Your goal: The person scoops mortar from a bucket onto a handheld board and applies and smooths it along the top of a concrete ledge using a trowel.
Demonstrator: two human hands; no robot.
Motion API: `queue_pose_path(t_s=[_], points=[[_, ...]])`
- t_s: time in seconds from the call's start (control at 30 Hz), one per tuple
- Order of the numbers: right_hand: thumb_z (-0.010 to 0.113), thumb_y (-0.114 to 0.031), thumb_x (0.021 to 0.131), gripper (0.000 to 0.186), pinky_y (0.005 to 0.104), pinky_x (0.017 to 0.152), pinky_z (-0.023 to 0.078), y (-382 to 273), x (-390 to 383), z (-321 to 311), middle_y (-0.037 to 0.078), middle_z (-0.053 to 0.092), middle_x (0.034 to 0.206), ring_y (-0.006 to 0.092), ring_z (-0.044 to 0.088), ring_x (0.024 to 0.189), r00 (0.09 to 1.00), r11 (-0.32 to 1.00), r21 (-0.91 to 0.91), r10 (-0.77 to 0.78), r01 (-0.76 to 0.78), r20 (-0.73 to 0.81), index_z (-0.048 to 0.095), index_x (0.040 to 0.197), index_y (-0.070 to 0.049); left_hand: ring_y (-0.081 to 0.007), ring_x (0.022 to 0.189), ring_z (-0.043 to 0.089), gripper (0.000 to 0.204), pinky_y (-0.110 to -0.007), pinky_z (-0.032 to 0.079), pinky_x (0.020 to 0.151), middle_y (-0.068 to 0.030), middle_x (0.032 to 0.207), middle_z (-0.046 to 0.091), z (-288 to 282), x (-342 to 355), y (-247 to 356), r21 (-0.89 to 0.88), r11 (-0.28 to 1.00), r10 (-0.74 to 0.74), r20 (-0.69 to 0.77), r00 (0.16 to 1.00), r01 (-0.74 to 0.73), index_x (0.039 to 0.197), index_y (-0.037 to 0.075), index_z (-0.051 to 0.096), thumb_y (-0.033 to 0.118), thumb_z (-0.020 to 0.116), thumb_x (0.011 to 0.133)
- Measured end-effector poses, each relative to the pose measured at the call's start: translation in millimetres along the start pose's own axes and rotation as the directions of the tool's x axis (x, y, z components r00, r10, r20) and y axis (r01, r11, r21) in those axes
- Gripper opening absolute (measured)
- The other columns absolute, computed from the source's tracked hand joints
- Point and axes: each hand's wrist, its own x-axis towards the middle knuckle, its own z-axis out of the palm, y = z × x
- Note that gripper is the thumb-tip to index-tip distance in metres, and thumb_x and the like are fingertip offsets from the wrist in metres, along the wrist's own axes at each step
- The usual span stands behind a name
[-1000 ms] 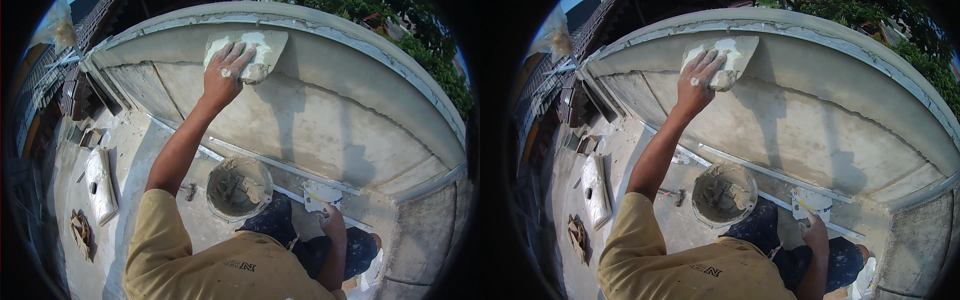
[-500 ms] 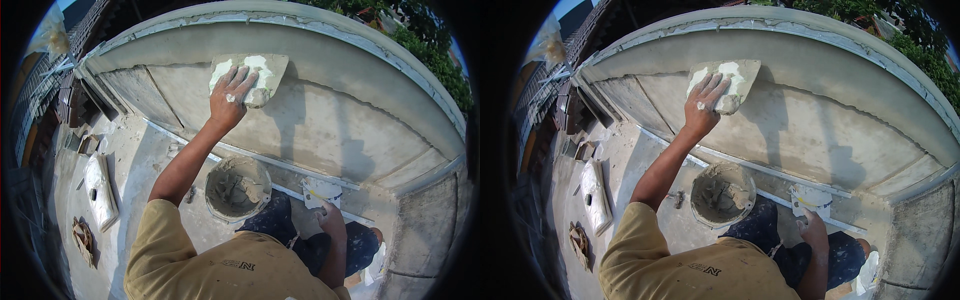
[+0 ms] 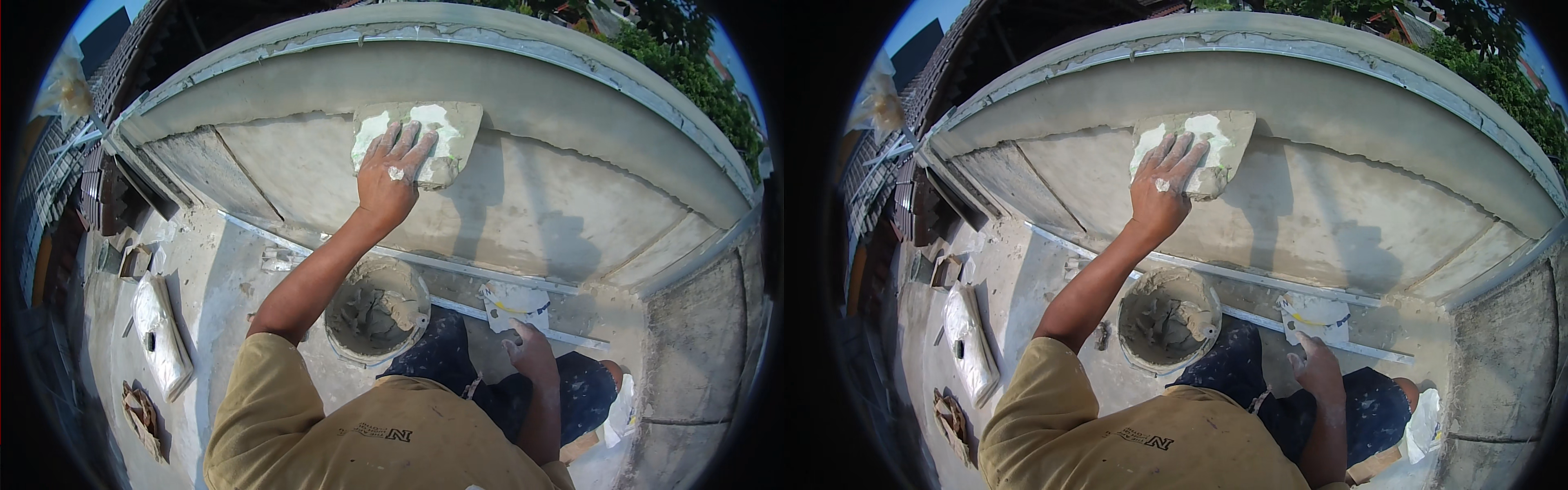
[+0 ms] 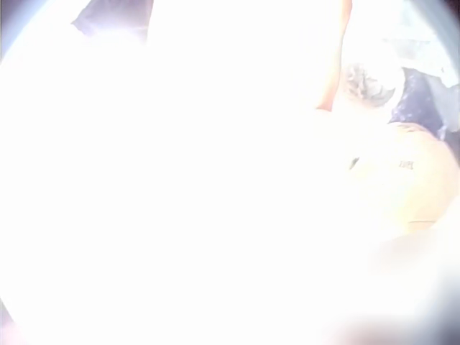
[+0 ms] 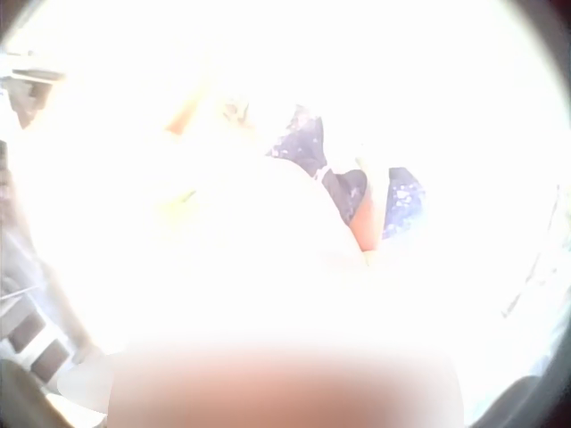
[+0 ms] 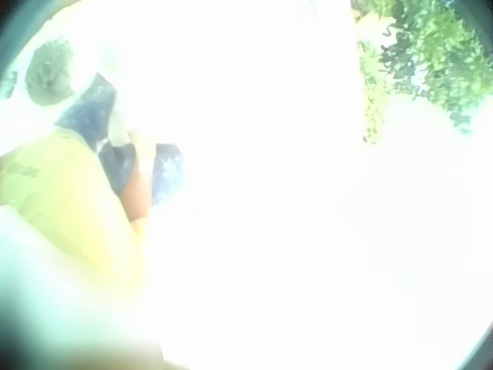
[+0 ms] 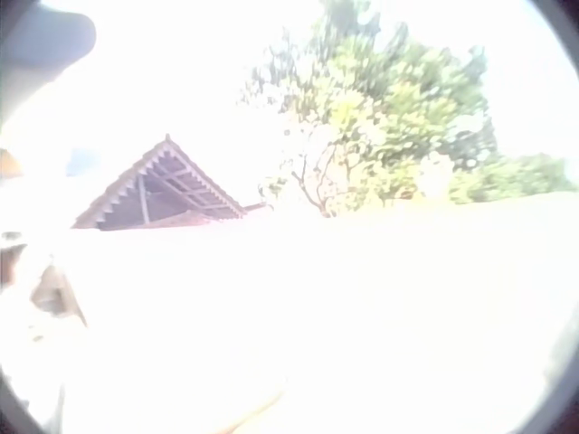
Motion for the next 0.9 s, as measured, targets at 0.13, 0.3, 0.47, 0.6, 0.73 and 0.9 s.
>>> queue_pose_path(t_s=[0.13, 0.3, 0.47, 0.6, 0.73, 0.9], points=[[0.066, -0.015, 0.078, 0.047, 0.0397, 0.090, 0.046, -4.1, -2.8, 0.9, 0.021, 0.059, 0.113, 0.0356, 0.057, 0.105, 0.995, 0.995, 0.037, -0.087, 0.089, -0.052, 0.055, 0.122, -0.002, -0.0363, 0.120, 0.049, 0.063, -0.044, 0.039, 0.099, -0.0120, 0.128, 0.056, -15.0, 54.7, 19.3, 0.017, 0.991, 0.130, -0.207, 0.970, -0.129, 0.126, 0.020, 0.057, -0.004, 0.061, 0.067], [0.066, -0.017, 0.079, 0.048, 0.0402, 0.091, 0.045, -7.3, -6.3, -1.2, 0.020, 0.059, 0.114, 0.0356, 0.057, 0.106, 1.000, 0.997, 0.073, -0.006, 0.009, -0.029, 0.055, 0.123, -0.002, -0.0385, 0.121, 0.048, 0.061, -0.045, 0.039, 0.099, -0.0117, 0.129, 0.055, 16.4, 66.3, 25.4, 0.065, 0.994, 0.104, -0.245, 0.964, -0.091, 0.127, 0.020, 0.056, -0.003, 0.059, 0.070], [0.066, -0.015, 0.077, 0.050, 0.0385, 0.089, 0.046, -8.5, -12.9, 0.6, 0.022, 0.059, 0.115, 0.0353, 0.059, 0.101, 0.998, 0.999, 0.024, -0.040, 0.041, -0.052, 0.055, 0.123, -0.001, -0.0372, 0.123, 0.047, 0.059, -0.044, 0.038, 0.100, -0.0107, 0.131, 0.054, 43.6, 36.2, 32.6, 0.039, 0.995, 0.097, -0.233, 0.968, -0.090, 0.126, 0.021, 0.057, -0.002, 0.060, 0.072], [0.066, -0.015, 0.077, 0.050, 0.0387, 0.090, 0.045, -13.9, -12.4, -9.2, 0.022, 0.058, 0.117, 0.0355, 0.058, 0.104, 0.998, 0.998, 0.043, -0.037, 0.039, -0.054, 0.054, 0.124, -0.001, -0.0356, 0.123, 0.048, 0.060, -0.043, 0.038, 0.100, -0.0105, 0.129, 0.056, 31.2, 7.4, 38.8, -0.007, 0.997, 0.076, -0.045, 0.996, -0.077, 0.125, 0.020, 0.057, -0.001, 0.063, 0.070], [0.065, -0.018, 0.079, 0.050, 0.0398, 0.092, 0.044, -14.5, -19.7, -8.8, 0.021, 0.058, 0.117, 0.0360, 0.056, 0.108, 0.996, 0.996, 0.070, -0.045, 0.050, -0.072, 0.053, 0.125, -0.002, -0.0359, 0.121, 0.049, 0.059, -0.044, 0.036, 0.102, -0.0111, 0.127, 0.057, 0.2, 53.2, 51.2, 0.032, 0.988, 0.156, -0.187, 0.970, -0.153, 0.124, 0.019, 0.058, -0.002, 0.061, 0.070], [0.064, -0.022, 0.081, 0.049, 0.0412, 0.092, 0.044, -15.5, -29.8, -8.8, 0.021, 0.058, 0.116, 0.0365, 0.056, 0.107, 0.995, 0.997, 0.030, -0.064, 0.066, -0.080, 0.053, 0.125, -0.003, -0.0387, 0.122, 0.047, 0.055, -0.045, 0.036, 0.101, -0.0127, 0.130, 0.054, 28.8, 70.5, 58.5, 0.062, 0.988, 0.154, -0.238, 0.959, -0.143, 0.126, 0.019, 0.057, -0.001, 0.056, 0.074]])
